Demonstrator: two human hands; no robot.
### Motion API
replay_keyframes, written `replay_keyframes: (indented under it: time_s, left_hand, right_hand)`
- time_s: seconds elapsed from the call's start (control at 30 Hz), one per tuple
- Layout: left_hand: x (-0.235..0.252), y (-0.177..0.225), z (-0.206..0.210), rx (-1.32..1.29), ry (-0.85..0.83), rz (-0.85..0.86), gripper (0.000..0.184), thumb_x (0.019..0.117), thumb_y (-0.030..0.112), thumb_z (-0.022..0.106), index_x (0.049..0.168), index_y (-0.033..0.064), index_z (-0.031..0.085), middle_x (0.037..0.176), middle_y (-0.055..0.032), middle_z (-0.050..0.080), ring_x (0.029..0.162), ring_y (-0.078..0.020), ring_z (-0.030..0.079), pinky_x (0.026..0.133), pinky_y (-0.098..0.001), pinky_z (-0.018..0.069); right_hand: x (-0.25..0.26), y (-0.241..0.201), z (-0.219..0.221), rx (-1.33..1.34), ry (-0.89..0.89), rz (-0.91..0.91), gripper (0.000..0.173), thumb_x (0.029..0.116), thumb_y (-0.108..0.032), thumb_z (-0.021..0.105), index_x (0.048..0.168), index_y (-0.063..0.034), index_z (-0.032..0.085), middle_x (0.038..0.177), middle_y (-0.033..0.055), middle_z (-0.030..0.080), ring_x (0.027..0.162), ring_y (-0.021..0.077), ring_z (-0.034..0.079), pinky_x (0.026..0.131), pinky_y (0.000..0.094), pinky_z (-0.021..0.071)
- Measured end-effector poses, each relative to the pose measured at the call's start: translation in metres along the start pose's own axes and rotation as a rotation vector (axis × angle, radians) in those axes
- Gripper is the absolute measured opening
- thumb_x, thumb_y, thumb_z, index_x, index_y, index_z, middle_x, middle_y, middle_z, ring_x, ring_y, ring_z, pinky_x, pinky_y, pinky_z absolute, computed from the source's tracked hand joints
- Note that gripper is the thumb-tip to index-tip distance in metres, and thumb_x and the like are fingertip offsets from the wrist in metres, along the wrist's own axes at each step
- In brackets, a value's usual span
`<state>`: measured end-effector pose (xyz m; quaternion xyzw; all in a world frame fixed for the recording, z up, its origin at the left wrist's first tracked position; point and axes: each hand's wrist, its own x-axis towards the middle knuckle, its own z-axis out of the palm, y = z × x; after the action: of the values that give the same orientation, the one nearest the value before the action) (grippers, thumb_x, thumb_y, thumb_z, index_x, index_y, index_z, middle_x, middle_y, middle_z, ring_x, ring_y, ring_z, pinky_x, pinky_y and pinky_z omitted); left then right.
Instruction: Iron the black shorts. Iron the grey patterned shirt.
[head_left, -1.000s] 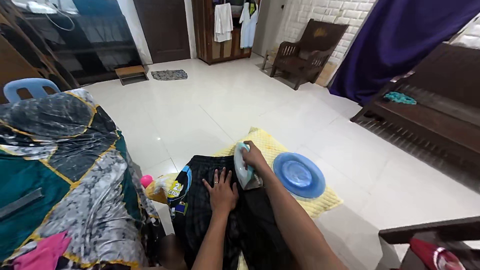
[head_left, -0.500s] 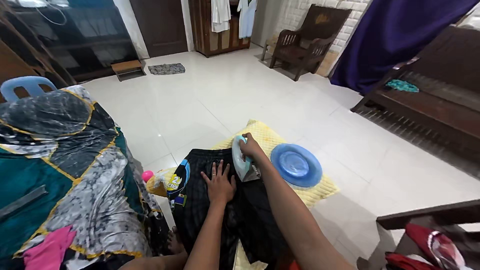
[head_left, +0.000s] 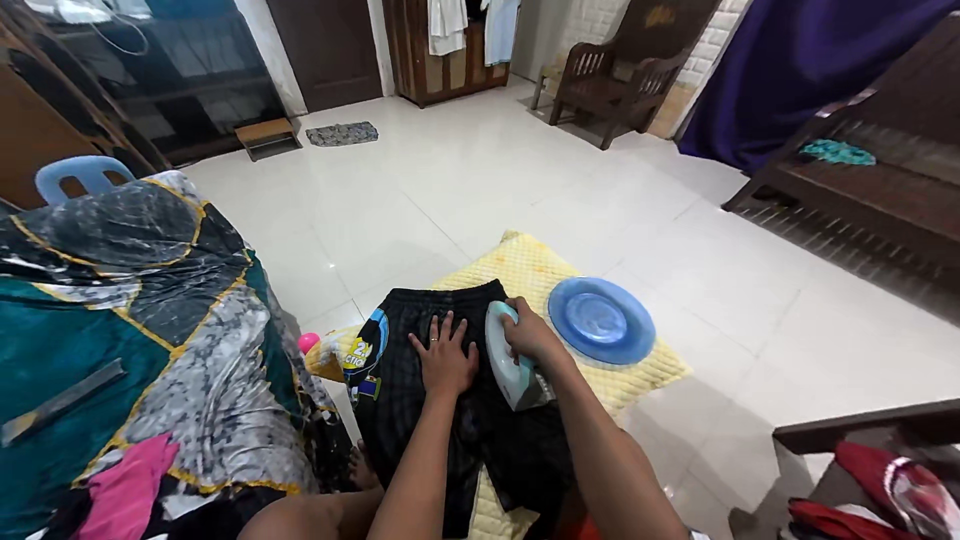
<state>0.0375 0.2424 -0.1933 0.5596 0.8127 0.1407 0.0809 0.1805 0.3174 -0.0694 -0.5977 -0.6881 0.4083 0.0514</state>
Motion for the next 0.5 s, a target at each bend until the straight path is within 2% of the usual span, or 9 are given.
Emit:
replay_keyframes:
  time_s: [0.1,0.2,0.33,0.5]
  left_hand:
    - [0.001,0.0,0.001,0.01,-0.004,-0.003,0.056,0.102,0.056,0.03,0.156,0.0434,0.041,0.17,0.012,0.024,0.159,-0.0263,0.016,0.118,-0.0756,0.0019]
    - [0.001,0.0,0.002,0.007,0.009,-0.003,0.057,0.1021,0.056,0.03,0.156,0.0435,0.041,0.17,0.012,0.025,0.159,-0.0267,0.017,0.118,-0.0763,0.002]
    - [0.002,0.001,0.0,0.013,0.007,-0.009,0.056,0.1021,0.056,0.03,0.155,0.0444,0.042,0.17,0.0129,0.025,0.159,-0.0262,0.017,0.119,-0.0756,0.0024]
    - [0.003,0.002,0.004,0.024,0.009,-0.013,0.057,0.1011,0.058,0.03,0.155,0.0447,0.043,0.17,0.0135,0.025,0.159,-0.0251,0.018,0.119,-0.0753,0.0027]
  right_hand:
    - [0.034,-0.014,-0.013,0.004,-0.052,-0.006,0.05,0.1098,-0.035,0.043,0.156,-0.0186,0.036,0.105,0.0165,0.066,0.07,0.0234,0.068,0.065,0.0424,0.0604]
    - [0.048,-0.015,-0.014,-0.001,-0.057,-0.037,0.05,0.1098,-0.036,0.042,0.157,-0.0192,0.035,0.104,0.016,0.066,0.07,0.0239,0.068,0.065,0.0428,0.0603]
    - [0.018,-0.004,-0.001,-0.053,-0.002,-0.044,0.054,0.1097,-0.037,0.043,0.159,-0.0195,0.03,0.107,0.0179,0.069,0.073,0.0269,0.072,0.067,0.046,0.0615]
    - [-0.026,0.028,-0.009,-0.027,-0.081,-0.019,0.056,0.1103,-0.039,0.044,0.161,-0.0216,0.027,0.1,0.0164,0.067,0.064,0.0244,0.069,0.062,0.0436,0.0618]
